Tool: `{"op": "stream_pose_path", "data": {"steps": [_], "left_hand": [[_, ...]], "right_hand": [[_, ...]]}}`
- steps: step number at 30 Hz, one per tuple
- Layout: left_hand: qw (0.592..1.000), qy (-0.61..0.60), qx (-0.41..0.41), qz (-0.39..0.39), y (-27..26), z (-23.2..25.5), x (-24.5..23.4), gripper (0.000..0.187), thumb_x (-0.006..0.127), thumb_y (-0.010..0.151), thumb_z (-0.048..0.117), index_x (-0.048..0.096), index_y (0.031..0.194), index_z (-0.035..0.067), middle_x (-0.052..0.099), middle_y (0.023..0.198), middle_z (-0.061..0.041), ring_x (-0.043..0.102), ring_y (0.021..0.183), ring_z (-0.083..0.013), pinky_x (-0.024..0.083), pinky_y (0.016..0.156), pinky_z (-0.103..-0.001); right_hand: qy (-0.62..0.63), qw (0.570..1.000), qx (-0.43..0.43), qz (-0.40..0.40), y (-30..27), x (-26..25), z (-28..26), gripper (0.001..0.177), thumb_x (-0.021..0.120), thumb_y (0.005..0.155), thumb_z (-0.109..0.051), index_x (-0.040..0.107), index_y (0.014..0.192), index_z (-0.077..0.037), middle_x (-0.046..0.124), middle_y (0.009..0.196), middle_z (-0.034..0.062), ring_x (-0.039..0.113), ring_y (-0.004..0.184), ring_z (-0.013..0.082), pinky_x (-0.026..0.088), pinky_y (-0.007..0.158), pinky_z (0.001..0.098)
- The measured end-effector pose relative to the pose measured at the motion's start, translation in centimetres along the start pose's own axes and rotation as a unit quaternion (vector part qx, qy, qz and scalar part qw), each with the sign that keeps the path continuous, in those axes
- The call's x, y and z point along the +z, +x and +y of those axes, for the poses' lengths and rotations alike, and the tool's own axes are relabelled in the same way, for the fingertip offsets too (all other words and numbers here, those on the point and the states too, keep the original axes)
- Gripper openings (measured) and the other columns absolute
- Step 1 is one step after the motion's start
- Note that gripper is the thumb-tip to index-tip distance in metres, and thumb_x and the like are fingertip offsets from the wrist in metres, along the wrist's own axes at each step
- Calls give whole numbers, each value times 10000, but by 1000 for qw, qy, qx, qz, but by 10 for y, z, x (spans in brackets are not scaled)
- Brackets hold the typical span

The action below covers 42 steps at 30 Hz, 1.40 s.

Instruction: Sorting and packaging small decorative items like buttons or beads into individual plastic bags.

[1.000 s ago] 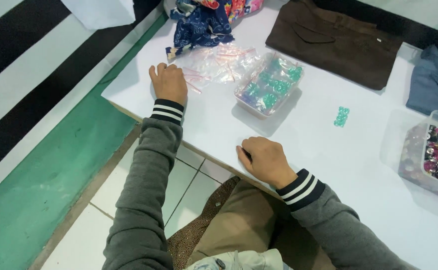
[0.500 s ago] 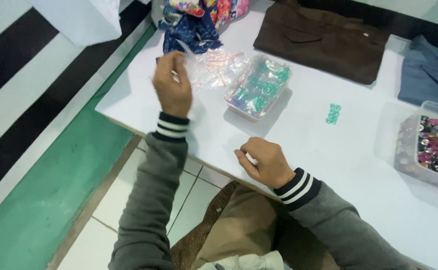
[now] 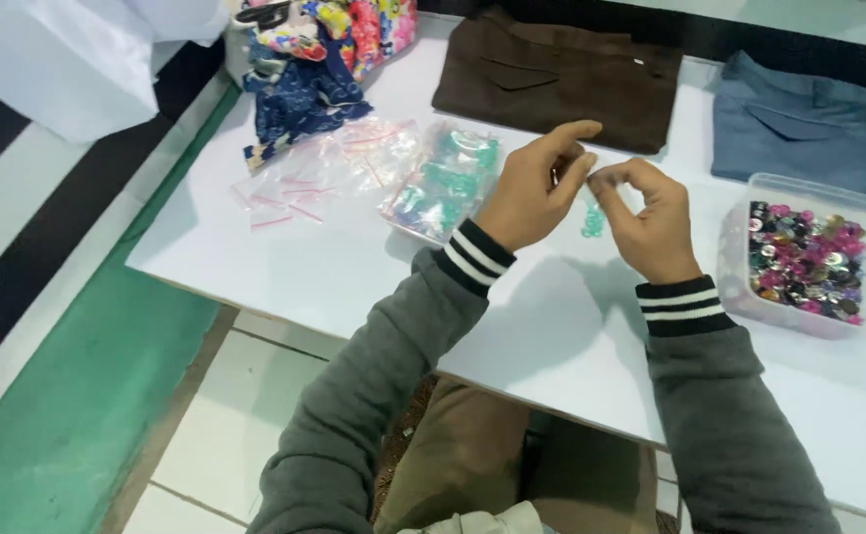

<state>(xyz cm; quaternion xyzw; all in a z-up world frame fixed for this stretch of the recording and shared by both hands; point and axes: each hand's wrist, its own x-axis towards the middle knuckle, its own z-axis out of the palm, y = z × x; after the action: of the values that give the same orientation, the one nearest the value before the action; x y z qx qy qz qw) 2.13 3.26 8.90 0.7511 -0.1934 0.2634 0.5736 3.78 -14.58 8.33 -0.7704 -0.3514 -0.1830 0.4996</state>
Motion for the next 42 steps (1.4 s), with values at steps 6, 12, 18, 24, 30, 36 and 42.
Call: {"op": "stream_pose_path", "data": {"steps": [6, 12, 18, 24, 30, 36, 42], "left_hand": [[989, -71, -104, -73, 10, -48, 38, 178, 630, 993, 142, 727, 1119, 62, 732, 842, -73, 716, 705, -154, 602, 657, -313], [992, -11, -121, 22, 32, -33, 56, 154, 699, 902, 196, 748, 796, 96, 681, 679, 3, 585, 626, -98, 535, 602, -260], [988, 113, 69, 77, 15, -64, 86, 60, 734, 891, 94, 726, 914, 149, 604, 716, 38, 610, 671, -112, 543, 601, -230], [993, 95, 57, 26, 1, -67, 79, 109, 717, 901, 51, 718, 951, 148, 656, 779, 9, 661, 744, -154, 589, 665, -274], [1000, 14, -1, 1, 0, -59, 72, 110, 668, 923, 18, 730, 962, 100, 698, 782, -48, 695, 715, -184, 589, 656, -301], [999, 8, 4, 53, -1, -62, 75, 66, 715, 912, 83, 718, 943, 141, 667, 756, 0, 673, 693, -142, 586, 625, -266], [998, -20, -15, 59, -1, -61, 75, 80, 717, 903, 76, 722, 948, 142, 670, 747, 1, 671, 676, -137, 590, 612, -281]], "right_hand": [[-94, 992, -30, 80, -9, -10, 55, 200, 622, 1134, -69, 696, 952, -32, 622, 804, 101, 656, 828, 343, 480, 826, 409], [-314, 912, -90, 248, 11, -9, 18, 331, 589, 1074, -237, 546, 1301, 0, 521, 1227, 203, 508, 1105, 354, 395, 947, 492], [-80, 981, -13, 176, -5, 2, 50, 148, 673, 1083, -104, 663, 1149, 28, 566, 995, 115, 639, 970, 346, 489, 901, 400], [-16, 989, 44, 138, -10, 3, 55, 159, 670, 1093, -54, 745, 1209, 25, 656, 996, 167, 707, 894, 300, 543, 721, 351], [36, 988, 63, 139, -13, 2, 65, 177, 713, 1087, -60, 737, 1242, 23, 646, 1010, 162, 720, 916, 252, 572, 691, 313], [44, 985, 52, 159, -10, 10, 50, 198, 707, 1079, -61, 720, 1254, 30, 658, 1067, 164, 710, 1002, 247, 593, 728, 302], [73, 981, 68, 168, -12, 12, 52, 166, 712, 1061, -2, 727, 1217, 53, 697, 1053, 199, 716, 986, 257, 620, 732, 326]]}}
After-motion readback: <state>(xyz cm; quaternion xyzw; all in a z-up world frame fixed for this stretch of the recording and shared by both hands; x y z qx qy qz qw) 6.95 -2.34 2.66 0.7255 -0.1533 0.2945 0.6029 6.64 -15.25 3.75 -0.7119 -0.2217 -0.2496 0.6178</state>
